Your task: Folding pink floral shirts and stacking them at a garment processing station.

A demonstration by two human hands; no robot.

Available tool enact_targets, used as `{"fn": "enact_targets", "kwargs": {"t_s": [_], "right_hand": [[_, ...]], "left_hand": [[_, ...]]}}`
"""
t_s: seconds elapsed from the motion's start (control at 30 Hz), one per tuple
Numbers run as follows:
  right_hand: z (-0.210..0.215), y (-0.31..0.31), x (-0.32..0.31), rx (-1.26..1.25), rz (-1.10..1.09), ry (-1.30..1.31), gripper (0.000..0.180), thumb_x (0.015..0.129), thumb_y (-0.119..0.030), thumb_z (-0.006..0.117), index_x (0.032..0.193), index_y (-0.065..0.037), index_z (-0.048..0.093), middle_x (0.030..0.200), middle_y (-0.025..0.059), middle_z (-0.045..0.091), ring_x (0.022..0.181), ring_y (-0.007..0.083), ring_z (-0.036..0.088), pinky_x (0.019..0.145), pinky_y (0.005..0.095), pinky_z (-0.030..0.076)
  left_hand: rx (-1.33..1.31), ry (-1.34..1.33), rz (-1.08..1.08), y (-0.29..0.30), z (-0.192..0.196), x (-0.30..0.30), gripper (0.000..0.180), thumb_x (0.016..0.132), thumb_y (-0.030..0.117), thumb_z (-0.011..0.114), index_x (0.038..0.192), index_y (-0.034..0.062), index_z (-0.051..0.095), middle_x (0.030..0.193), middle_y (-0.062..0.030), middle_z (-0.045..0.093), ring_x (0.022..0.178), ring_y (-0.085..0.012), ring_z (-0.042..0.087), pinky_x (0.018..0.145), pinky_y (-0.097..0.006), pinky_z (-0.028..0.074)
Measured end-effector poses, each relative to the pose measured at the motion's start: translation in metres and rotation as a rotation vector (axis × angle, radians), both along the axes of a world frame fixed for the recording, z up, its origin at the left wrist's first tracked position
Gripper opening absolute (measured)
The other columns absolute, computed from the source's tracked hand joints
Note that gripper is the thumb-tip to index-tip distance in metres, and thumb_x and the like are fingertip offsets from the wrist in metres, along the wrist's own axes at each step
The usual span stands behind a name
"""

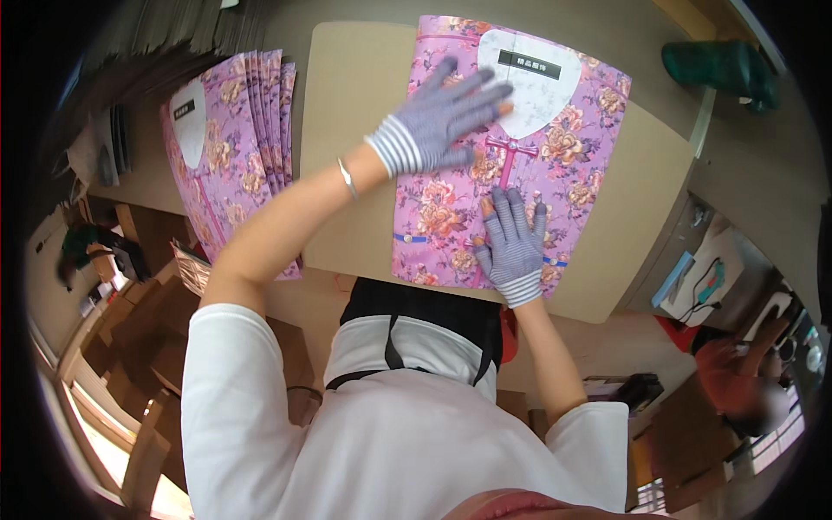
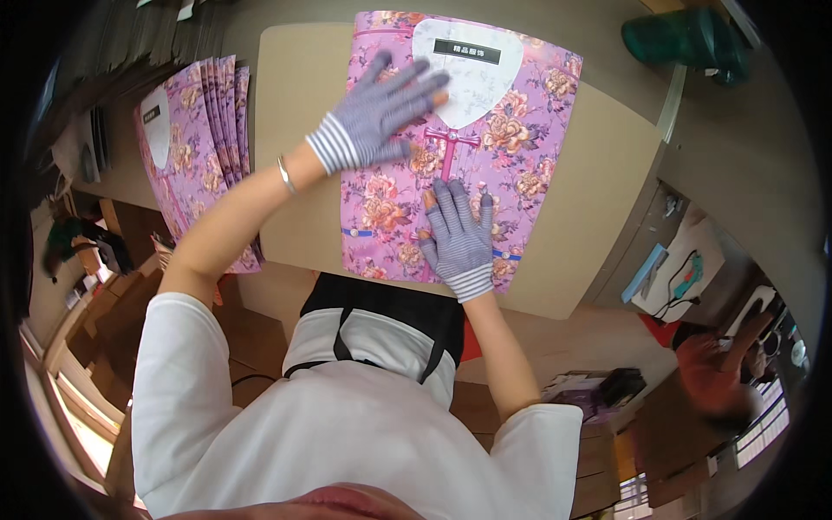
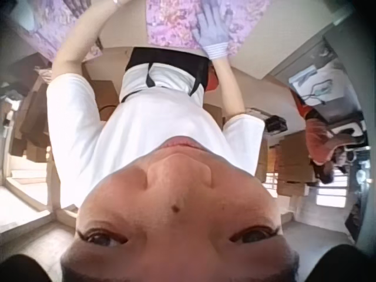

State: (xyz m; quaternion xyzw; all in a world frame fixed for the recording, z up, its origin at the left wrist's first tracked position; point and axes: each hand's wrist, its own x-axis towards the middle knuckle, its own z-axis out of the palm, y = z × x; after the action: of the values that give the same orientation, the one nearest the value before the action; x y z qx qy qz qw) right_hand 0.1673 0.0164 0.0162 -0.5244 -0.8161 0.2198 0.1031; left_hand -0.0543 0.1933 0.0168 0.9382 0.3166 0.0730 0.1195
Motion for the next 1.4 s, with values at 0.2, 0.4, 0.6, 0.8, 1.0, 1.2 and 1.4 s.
{"fn": "enact_targets", "kwargs": {"t_s": [0.2, 0.4, 0.6, 0.8, 1.0, 1.2, 1.4], "right_hand": [[0.001, 0.000, 0.003, -0.008, -0.004, 0.007, 0.061, 0.082, -0.030, 0.064, 0.138, -0.008, 0.053, 0.150, 0.0098, 0.046, 0.141, 0.0288, 0.041, 0.113, 0.0622, 0.024], [-0.001, 0.003, 0.000, 0.055, -0.019, 0.068, 0.058, 0.081, -0.024, 0.064, 0.136, -0.009, 0.055, 0.148, 0.0092, 0.049, 0.139, 0.0285, 0.042, 0.113, 0.0609, 0.026], [-0.008, 0.002, 0.000, 0.144, -0.012, 0.022, 0.056, 0.082, -0.022, 0.063, 0.136, -0.010, 0.056, 0.145, 0.0099, 0.051, 0.138, 0.0295, 0.044, 0.114, 0.0610, 0.025], [-0.010, -0.001, -0.001, 0.225, -0.001, 0.029, 0.051, 0.085, -0.024, 0.061, 0.135, -0.012, 0.056, 0.146, 0.0083, 0.050, 0.139, 0.0283, 0.042, 0.115, 0.0619, 0.021], [-0.011, -0.008, 0.020, 0.094, -0.082, 0.597, 0.032, 0.093, -0.010, 0.056, 0.124, -0.004, 0.063, 0.131, 0.0138, 0.063, 0.125, 0.0318, 0.057, 0.109, 0.0464, 0.039], [0.014, -0.027, 0.050, -0.067, -0.284, 0.687, 0.029, 0.097, -0.003, 0.051, 0.122, 0.002, 0.064, 0.122, 0.0152, 0.068, 0.113, 0.0243, 0.063, 0.099, 0.0347, 0.048], [0.048, -0.049, 0.050, -0.153, -0.402, 0.848, 0.026, 0.098, -0.006, 0.051, 0.115, 0.005, 0.066, 0.111, 0.0146, 0.070, 0.108, 0.0230, 0.065, 0.096, 0.0343, 0.049]], "left_hand": [[0.086, -0.171, 0.035, 0.102, -0.028, 0.002, 0.068, 0.093, 0.050, 0.047, 0.148, 0.0108, 0.039, 0.156, -0.0147, 0.036, 0.143, -0.0368, 0.035, 0.117, -0.061, 0.019], [0.269, -0.201, 0.263, 0.119, -0.015, 0.000, 0.063, 0.094, 0.034, 0.050, 0.146, -0.0009, 0.038, 0.148, -0.0246, 0.043, 0.139, -0.0400, 0.038, 0.116, -0.052, 0.026], [0.235, -0.389, 0.293, -0.040, -0.024, 0.010, 0.064, 0.089, 0.035, 0.054, 0.141, -0.0006, 0.041, 0.147, -0.0216, 0.044, 0.136, -0.0380, 0.043, 0.112, -0.058, 0.030], [-0.200, -0.476, 0.343, -0.262, -0.012, 0.009, 0.076, 0.093, 0.050, 0.056, 0.152, 0.0083, 0.032, 0.152, -0.0193, 0.042, 0.143, -0.0396, 0.037, 0.119, -0.055, 0.021], [-0.257, -0.282, 0.605, -0.297, 0.004, 0.025, 0.084, 0.075, 0.028, 0.075, 0.149, 0.0102, 0.039, 0.159, -0.0185, 0.029, 0.149, -0.0430, 0.020, 0.120, -0.058, 0.015], [-0.236, -0.283, 0.600, -0.263, 0.013, -0.019, 0.086, 0.069, 0.032, 0.082, 0.144, 0.0093, 0.044, 0.157, -0.0185, 0.032, 0.144, -0.0445, 0.028, 0.118, -0.055, 0.025], [-0.057, -0.354, 0.532, -0.260, 0.010, -0.021, 0.062, 0.082, 0.018, 0.074, 0.136, 0.0000, 0.050, 0.142, -0.0192, 0.052, 0.125, -0.0436, 0.053, 0.106, -0.048, 0.044]]}}
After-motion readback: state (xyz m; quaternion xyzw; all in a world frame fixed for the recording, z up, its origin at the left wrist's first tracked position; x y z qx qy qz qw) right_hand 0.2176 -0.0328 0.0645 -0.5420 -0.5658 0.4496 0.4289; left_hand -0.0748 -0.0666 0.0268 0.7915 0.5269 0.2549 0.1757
